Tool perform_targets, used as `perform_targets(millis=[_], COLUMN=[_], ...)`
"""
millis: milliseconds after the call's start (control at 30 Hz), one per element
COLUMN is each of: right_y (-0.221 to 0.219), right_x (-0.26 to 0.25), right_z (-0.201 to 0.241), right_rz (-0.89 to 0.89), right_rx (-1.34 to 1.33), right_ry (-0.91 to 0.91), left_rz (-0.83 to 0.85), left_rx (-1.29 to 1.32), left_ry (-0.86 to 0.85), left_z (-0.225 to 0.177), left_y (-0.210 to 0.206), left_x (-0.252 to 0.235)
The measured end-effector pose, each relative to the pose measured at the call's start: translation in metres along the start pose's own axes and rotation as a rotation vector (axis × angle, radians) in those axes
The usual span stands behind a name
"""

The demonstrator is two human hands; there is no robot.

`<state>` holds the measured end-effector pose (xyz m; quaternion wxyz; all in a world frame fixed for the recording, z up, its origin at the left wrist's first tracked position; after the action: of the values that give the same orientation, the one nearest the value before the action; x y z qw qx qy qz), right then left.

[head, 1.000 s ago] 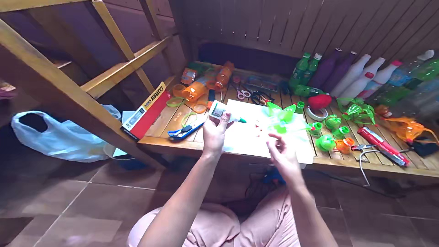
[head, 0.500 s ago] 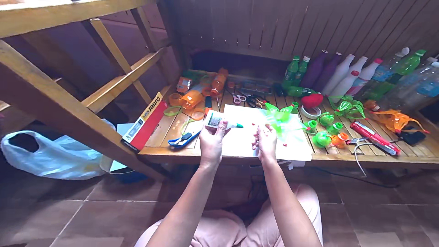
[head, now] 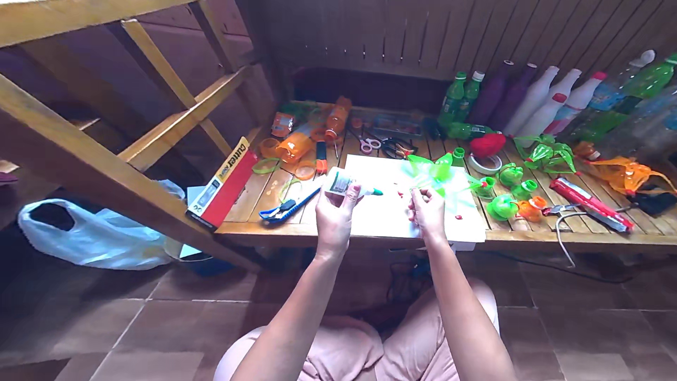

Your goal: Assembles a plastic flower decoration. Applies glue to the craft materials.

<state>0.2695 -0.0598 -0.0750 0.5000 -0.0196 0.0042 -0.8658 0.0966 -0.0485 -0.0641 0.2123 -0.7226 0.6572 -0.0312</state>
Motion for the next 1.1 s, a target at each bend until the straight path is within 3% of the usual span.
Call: perform_targets(millis=[200, 400, 1100], right_y=[0.005, 0.009, 0.012], right_x=[-0.002, -0.002, 0.000], right_z=[-0.016, -0.018, -0.020], right_rz=[0.067, 0.102, 0.154], right_rx=[-0.016, -0.038, -0.144], right_ry=[0.031, 0.033, 0.028], left_rz=[0.028, 0.087, 0.121], left_rx=[-0.075, -0.320, -0.502], left_ry=[-0.010, -0.112, -0.133], left_z=[0.011, 0.012, 0.002], left_y=[-0.015, -0.032, -0.043], left_x=[0.008, 0.013, 0.004])
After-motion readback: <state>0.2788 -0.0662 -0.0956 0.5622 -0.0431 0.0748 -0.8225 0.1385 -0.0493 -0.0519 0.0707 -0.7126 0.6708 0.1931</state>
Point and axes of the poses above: each hand's wrist, its own x-axis away from the middle knuckle, its own y-axis out of the back of the hand, z = x × y, the point moved 1 cm from there along -x, towards the middle knuckle, and after that the axes turned 1 degree about y, right-handed, at the moved point
